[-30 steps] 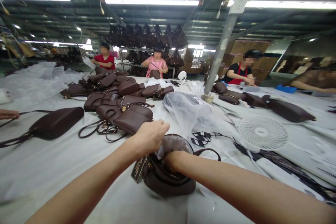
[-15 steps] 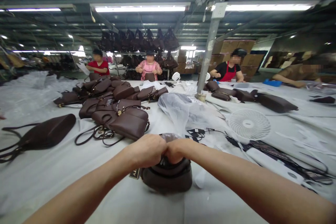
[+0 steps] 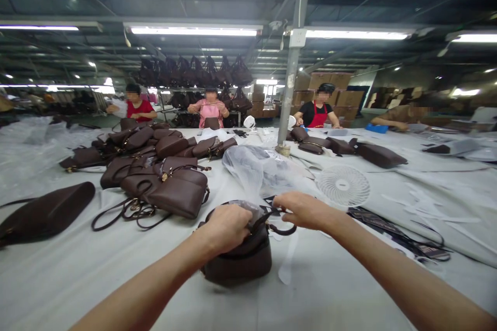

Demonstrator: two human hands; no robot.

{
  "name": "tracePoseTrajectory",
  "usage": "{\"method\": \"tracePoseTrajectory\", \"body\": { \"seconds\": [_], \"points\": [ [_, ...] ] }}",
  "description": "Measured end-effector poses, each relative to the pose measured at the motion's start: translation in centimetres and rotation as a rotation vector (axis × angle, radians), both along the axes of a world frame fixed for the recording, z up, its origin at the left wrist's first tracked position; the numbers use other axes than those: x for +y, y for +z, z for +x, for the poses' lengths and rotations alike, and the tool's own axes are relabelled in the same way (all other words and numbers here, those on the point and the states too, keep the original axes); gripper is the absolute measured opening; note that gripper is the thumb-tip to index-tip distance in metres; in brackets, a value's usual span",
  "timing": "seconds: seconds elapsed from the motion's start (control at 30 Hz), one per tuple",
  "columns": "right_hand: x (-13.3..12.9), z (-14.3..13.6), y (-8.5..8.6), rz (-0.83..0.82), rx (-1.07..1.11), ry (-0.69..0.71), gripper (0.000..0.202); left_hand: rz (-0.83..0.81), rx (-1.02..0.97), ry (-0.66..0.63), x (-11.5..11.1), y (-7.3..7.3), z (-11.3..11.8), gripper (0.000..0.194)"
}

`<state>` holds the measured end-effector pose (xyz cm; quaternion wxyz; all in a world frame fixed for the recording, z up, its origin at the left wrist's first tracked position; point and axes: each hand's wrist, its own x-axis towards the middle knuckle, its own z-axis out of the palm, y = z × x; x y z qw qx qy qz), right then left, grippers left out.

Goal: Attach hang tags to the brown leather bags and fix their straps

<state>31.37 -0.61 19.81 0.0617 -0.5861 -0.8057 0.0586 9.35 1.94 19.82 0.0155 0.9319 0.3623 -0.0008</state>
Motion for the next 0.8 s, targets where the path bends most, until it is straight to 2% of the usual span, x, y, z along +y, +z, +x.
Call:
{"method": "tracePoseTrajectory", "body": {
  "seconds": [0.07, 0.17, 0.27, 0.33, 0.43, 0.53, 0.63, 0.7, 0.8],
  "points": [
    [0.2, -0.1, -0.8, -0.024, -0.030, 0.020, 0.023, 0.007, -0.064, -0.008, 0.2, -0.2, 0.4, 0.013],
    [0.3, -0.8, -0.8, -0.060, -0.033, 0.046, 0.031, 0.026, -0.157, -0.024, 0.5, -0.5, 0.1, 0.018],
    [0.3, -1.6, 0.5, -0.061, -0.013, 0.047, 0.027, 0.073, -0.253, -0.008, 0.9, -0.8, -0.8, 0.022],
    [0.3, -2.5, 1.7, -0.051, 0.101, 0.105, 0.025, 0.064, -0.313, -0.047, 1.4, -1.2, -1.3, 0.025],
    [0.9, -4.6, 2.8, -0.149, 0.433, 0.232, 0.028, -0.113, -0.394, -0.156, 2.7, -1.9, -1.6, 0.029],
    [2.3, -6.8, 2.6, -0.320, 0.700, 0.253, 0.027, -0.461, -0.501, -0.198, 4.1, -2.1, -1.9, 0.032],
    [3.5, -7.9, 2.1, -0.387, 0.874, 0.225, 0.028, -0.816, -0.630, -0.287, 5.0, -1.9, -2.9, 0.036],
    [3.8, -8.0, 2.2, -0.355, 0.956, 0.240, 0.027, -0.893, -0.710, -0.333, 5.1, -2.0, -3.7, 0.033],
    [3.1, -7.4, 2.2, -0.335, 0.991, 0.284, 0.028, -0.798, -0.756, -0.290, 4.8, -2.6, -4.3, 0.020]
  ]
}}
